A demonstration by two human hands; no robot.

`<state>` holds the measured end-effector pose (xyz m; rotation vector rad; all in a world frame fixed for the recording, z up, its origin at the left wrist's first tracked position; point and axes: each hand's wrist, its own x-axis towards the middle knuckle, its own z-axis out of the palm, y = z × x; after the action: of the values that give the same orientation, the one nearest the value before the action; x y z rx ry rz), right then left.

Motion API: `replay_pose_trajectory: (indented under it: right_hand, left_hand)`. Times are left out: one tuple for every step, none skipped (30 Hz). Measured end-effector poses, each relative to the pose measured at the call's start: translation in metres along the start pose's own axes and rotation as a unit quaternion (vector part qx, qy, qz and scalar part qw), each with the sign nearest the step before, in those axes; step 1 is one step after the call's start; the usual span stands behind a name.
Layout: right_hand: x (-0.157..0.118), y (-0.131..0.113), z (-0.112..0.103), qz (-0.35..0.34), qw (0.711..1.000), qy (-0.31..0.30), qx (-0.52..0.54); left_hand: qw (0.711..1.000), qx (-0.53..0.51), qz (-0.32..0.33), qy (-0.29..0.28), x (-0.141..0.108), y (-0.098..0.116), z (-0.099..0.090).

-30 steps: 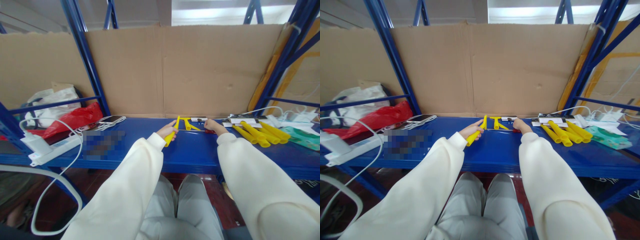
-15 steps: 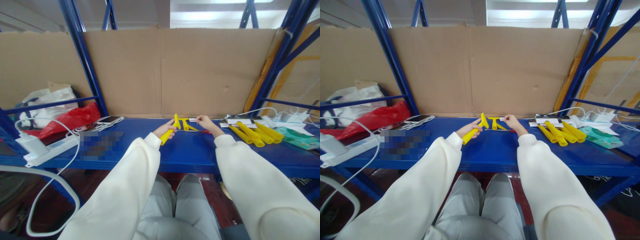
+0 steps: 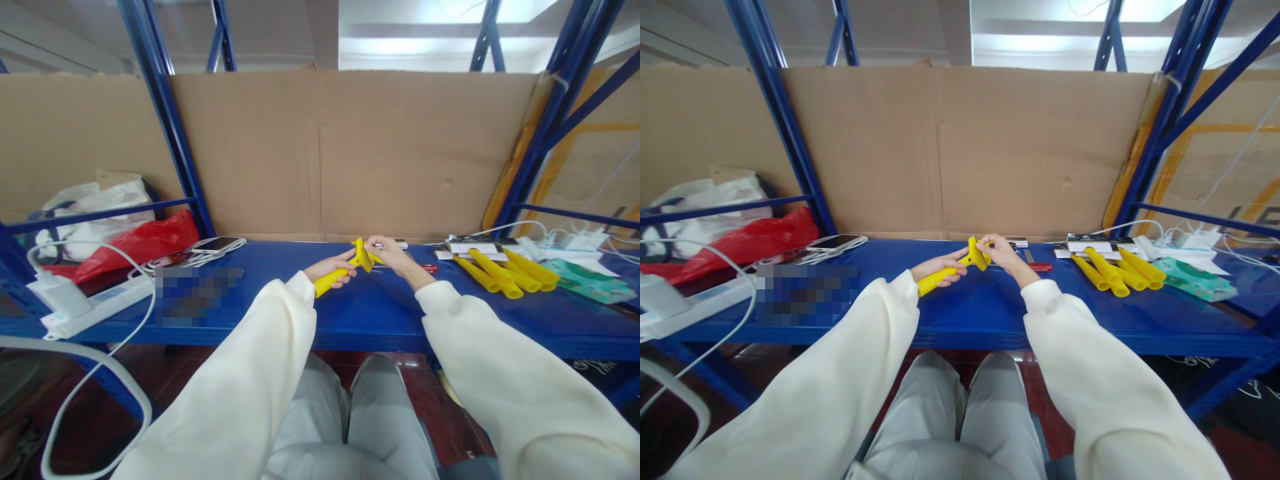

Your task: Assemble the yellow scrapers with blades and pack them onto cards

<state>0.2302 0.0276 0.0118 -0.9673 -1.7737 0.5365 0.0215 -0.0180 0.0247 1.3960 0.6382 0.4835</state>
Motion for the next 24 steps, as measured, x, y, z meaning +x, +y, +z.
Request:
replay_pose_trajectory:
  right_hand:
    - [0.0, 0.0, 0.0, 0.001, 1.0, -0.004, 0.004]
    - [-0.001, -0.001, 0.001, -0.001, 1.0, -0.009, 0.006]
    - [-0.001, -0.001, 0.001, -0.003, 1.0, -0.013, 0.005]
    - [-0.002, -0.001, 0.001, -0.007, 1.0, -0.014, 0.002]
    - [-0.002, -0.001, 0.002, -0.01, 1.0, -0.011, -0.002]
    - [-0.003, -0.001, 0.003, -0.011, 1.0, -0.007, -0.006]
    - [-0.003, -0.001, 0.004, -0.012, 1.0, -0.002, -0.007]
    - [-0.003, -0.001, 0.005, -0.012, 1.0, 0.003, -0.007]
    - [-0.004, 0.0, 0.006, -0.011, 1.0, 0.009, -0.006]
    - [-0.004, 0.0, 0.007, -0.011, 1.0, 0.013, -0.005]
    - [-0.004, 0.001, 0.008, -0.013, 1.0, 0.018, -0.004]
    - [-0.003, 0.001, 0.009, -0.016, 1.0, 0.024, -0.003]
    - [-0.003, 0.002, 0.009, -0.022, 0.999, 0.03, -0.001]
    - [-0.003, 0.003, 0.01, -0.027, 0.999, 0.035, 0.001]
    - [-0.003, 0.004, 0.011, -0.033, 0.999, 0.039, 0.004]
    - [-0.002, 0.005, 0.011, -0.037, 0.998, 0.043, 0.009]
    - [-0.002, 0.007, 0.012, -0.038, 0.998, 0.044, 0.014]
    - [-0.001, 0.008, 0.013, -0.034, 0.998, 0.043, 0.022]
    - [-0.001, 0.009, 0.013, -0.026, 0.998, 0.042, 0.033]
    - [-0.001, 0.01, 0.014, -0.012, 0.998, 0.043, 0.049]
    - [-0.001, 0.01, 0.014, 0.004, 0.996, 0.044, 0.071]
    - [-0.001, 0.01, 0.014, 0.021, 0.994, 0.043, 0.097]
    - [-0.002, 0.01, 0.014, 0.038, 0.991, 0.038, 0.123]
    - [-0.003, 0.009, 0.014, 0.053, 0.987, 0.024, 0.147]
  left_hand:
    - [1.0, 0.0, 0.0, 0.002, 0.0, 0.0, 0.0]
    - [1.0, 0.001, 0.0, 0.004, 0.0, 0.0, 0.0]
    - [1.0, 0.001, 0.0, 0.006, -0.001, 0.001, 0.0]
    - [1.0, 0.001, 0.001, 0.008, -0.001, 0.001, 0.0]
    - [1.0, 0.0, 0.001, 0.008, -0.001, 0.001, 0.001]
    - [1.0, 0.0, 0.001, 0.008, -0.001, 0.001, 0.001]
    - [1.0, 0.0, 0.001, 0.007, -0.001, 0.001, 0.001]
    - [1.0, -0.001, 0.002, 0.007, -0.002, 0.001, 0.001]
    - [1.0, -0.001, 0.002, 0.007, -0.002, 0.001, 0.001]
    - [1.0, -0.002, 0.003, 0.007, -0.002, 0.001, 0.001]
    - [1.0, -0.004, 0.004, 0.006, -0.002, 0.001, 0.001]
    - [1.0, -0.006, 0.005, 0.004, -0.002, 0.0, 0.0]
    - [1.0, -0.008, 0.008, 0.0, -0.001, 0.0, -0.001]
    - [1.0, -0.011, 0.011, -0.006, -0.001, -0.001, -0.002]
    - [1.0, -0.015, 0.014, -0.015, 0.0, -0.001, -0.004]
    - [0.999, -0.018, 0.016, -0.023, 0.001, -0.002, -0.005]
    - [0.999, -0.02, 0.019, -0.032, 0.001, -0.003, -0.007]
    - [0.999, -0.021, 0.021, -0.038, 0.002, -0.003, -0.008]
    - [0.999, -0.022, 0.022, -0.043, 0.002, -0.004, -0.009]
    - [0.998, -0.022, 0.024, -0.045, 0.003, -0.004, -0.01]
    - [0.998, -0.022, 0.025, -0.045, 0.003, -0.004, -0.01]
    - [0.998, -0.021, 0.026, -0.044, 0.003, -0.004, -0.011]
    - [0.999, -0.021, 0.027, -0.042, 0.003, -0.004, -0.011]
    - [0.999, -0.021, 0.028, -0.041, 0.003, -0.004, -0.01]
